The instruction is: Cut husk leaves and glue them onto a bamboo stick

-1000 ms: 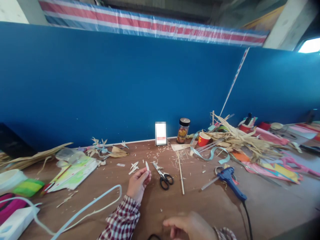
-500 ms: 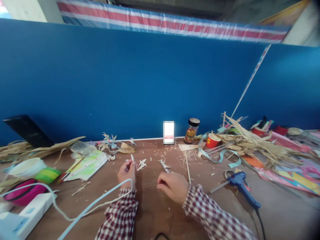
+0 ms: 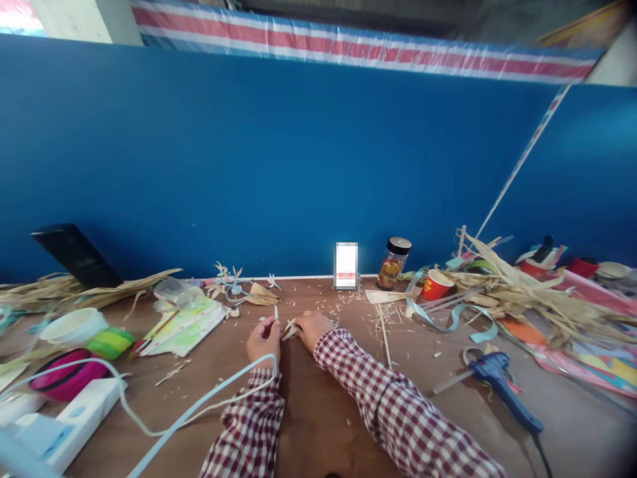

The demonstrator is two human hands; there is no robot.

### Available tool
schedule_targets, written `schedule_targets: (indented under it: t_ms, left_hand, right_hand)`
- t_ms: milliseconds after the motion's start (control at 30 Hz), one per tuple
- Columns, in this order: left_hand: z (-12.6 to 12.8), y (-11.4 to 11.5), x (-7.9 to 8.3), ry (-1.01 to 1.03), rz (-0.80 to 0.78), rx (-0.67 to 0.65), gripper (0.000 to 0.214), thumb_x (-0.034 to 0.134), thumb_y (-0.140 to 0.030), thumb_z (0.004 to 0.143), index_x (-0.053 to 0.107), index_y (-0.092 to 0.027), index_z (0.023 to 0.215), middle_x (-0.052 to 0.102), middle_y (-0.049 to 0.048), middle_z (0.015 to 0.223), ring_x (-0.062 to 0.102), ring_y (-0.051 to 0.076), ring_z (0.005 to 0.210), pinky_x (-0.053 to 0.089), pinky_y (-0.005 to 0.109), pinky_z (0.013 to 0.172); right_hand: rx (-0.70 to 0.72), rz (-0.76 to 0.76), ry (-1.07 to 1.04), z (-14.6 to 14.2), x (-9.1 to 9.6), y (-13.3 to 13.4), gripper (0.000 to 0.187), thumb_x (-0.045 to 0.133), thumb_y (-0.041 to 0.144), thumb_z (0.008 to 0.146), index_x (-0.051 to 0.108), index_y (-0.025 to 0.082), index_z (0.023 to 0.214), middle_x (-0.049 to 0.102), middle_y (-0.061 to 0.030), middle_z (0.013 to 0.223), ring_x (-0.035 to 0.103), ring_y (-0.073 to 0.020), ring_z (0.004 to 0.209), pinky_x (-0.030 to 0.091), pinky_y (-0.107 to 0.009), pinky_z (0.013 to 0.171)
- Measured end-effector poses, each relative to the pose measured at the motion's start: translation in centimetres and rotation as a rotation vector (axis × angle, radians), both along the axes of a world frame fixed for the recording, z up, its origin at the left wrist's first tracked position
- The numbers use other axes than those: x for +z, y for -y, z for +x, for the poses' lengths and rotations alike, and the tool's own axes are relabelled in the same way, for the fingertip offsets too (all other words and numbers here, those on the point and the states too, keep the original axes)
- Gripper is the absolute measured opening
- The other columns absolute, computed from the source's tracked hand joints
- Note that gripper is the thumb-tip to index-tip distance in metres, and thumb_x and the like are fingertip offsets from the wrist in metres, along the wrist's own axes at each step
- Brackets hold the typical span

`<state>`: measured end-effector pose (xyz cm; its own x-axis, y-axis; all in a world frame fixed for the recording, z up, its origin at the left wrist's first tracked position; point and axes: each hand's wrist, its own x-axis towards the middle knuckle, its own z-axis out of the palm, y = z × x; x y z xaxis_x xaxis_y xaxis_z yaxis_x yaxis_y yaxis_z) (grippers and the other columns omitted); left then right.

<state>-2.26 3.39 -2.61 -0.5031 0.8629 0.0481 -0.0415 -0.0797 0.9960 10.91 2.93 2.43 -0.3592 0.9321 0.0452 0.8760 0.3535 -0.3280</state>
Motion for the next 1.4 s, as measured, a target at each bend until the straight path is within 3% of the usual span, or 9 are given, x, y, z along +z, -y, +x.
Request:
schedule_targets:
  t_ms: [433,600,767,900,1000,1100,1233,1400]
  left_hand:
    - [0.3,0.1,0.0,0.091,-0.027,-0.030,0.035,0.066,-0.032,0.058,0.068,-0.012,0.087,0.063,0.0008,0.056,0.059,0.014,0.052,0.050,0.025,0.052]
    - [0.8,0.4,0.2,0.104,-0.045,-0.099,0.037,0.064,-0.032,0.062,0.065,-0.010,0.092,0.066,0.0049,0.064,0.062,0.015,0.057,0.050,0.026,0.054]
    - [0.9,1.1,1.0,-0.022,-0.072,-0.198,0.033,0.062,-0.033,0.065,0.067,-0.012,0.090,0.067,0.0050,0.062,0.061,0.016,0.054,0.048,0.027,0.052]
    - [0.5,2.0,2.1,-0.210,-0.061,-0.261,0.017,0.067,-0.028,0.058,0.071,-0.019,0.071,0.065,0.0023,0.053,0.061,0.021,0.057,0.045,0.030,0.058]
    - [1.1,3.0,3.0,-0.299,-0.018,-0.275,0.008,0.069,-0.024,0.054,0.070,-0.021,0.062,0.067,0.0052,0.066,0.061,0.024,0.072,0.044,0.032,0.069]
    - [2.8,4.4,3.8,-0.315,0.061,-0.321,0.014,0.064,-0.028,0.063,0.070,-0.022,0.074,0.067,0.0067,0.085,0.059,0.023,0.084,0.042,0.032,0.078]
    - [5.5,6.2,4.1,-0.211,0.107,-0.429,0.021,0.054,-0.032,0.074,0.068,-0.019,0.083,0.068,0.0064,0.081,0.061,0.020,0.077,0.046,0.029,0.070]
    - [6.9,6.6,2.8,0.198,-0.059,-0.532,0.025,0.067,-0.033,0.063,0.067,-0.016,0.082,0.063,0.0009,0.058,0.052,0.011,0.046,0.040,0.021,0.044]
  right_hand:
    - [-0.094,-0.068,-0.273,0.8,-1.3,-0.3,0.010,0.054,0.020,0.076,0.063,0.018,0.080,0.061,-0.0039,0.086,0.054,-0.0162,0.084,0.037,-0.026,0.074]
    - [-0.124,-0.190,-0.512,1.9,-1.0,-0.3,0.008,0.055,0.021,0.076,0.060,0.016,0.079,0.064,-0.0017,0.072,0.057,-0.0120,0.067,0.041,-0.021,0.060]
    - [-0.166,-0.355,-0.751,3.5,-1.0,-0.1,0.008,0.052,0.021,0.078,0.056,0.014,0.079,0.064,-0.0012,0.066,0.056,-0.0084,0.053,0.043,-0.018,0.047]
    - [-0.224,-0.387,-0.895,4.5,-1.0,0.2,0.008,0.056,0.022,0.074,0.053,0.014,0.073,0.061,0.0002,0.062,0.053,-0.0070,0.050,0.042,-0.017,0.045]
    - [-0.272,-0.366,-0.985,4.7,-1.0,0.9,0.010,0.055,0.023,0.073,0.050,0.015,0.072,0.059,0.0010,0.062,0.051,-0.0067,0.050,0.040,-0.016,0.044]
    - [-0.310,-0.338,-1.055,4.5,-1.0,2.4,0.011,0.053,0.026,0.074,0.049,0.016,0.074,0.057,0.0015,0.062,0.049,-0.0071,0.048,0.038,-0.016,0.041]
    - [-0.316,-0.302,-1.102,4.6,-1.3,5.2,0.015,0.051,0.031,0.075,0.049,0.016,0.073,0.051,0.0046,0.054,0.042,-0.0060,0.042,0.034,-0.017,0.039]
    - [-0.346,-0.278,-1.119,5.5,-1.5,7.6,0.018,0.051,0.034,0.076,0.049,0.016,0.075,0.050,0.0043,0.056,0.046,-0.0080,0.048,0.035,-0.017,0.044]
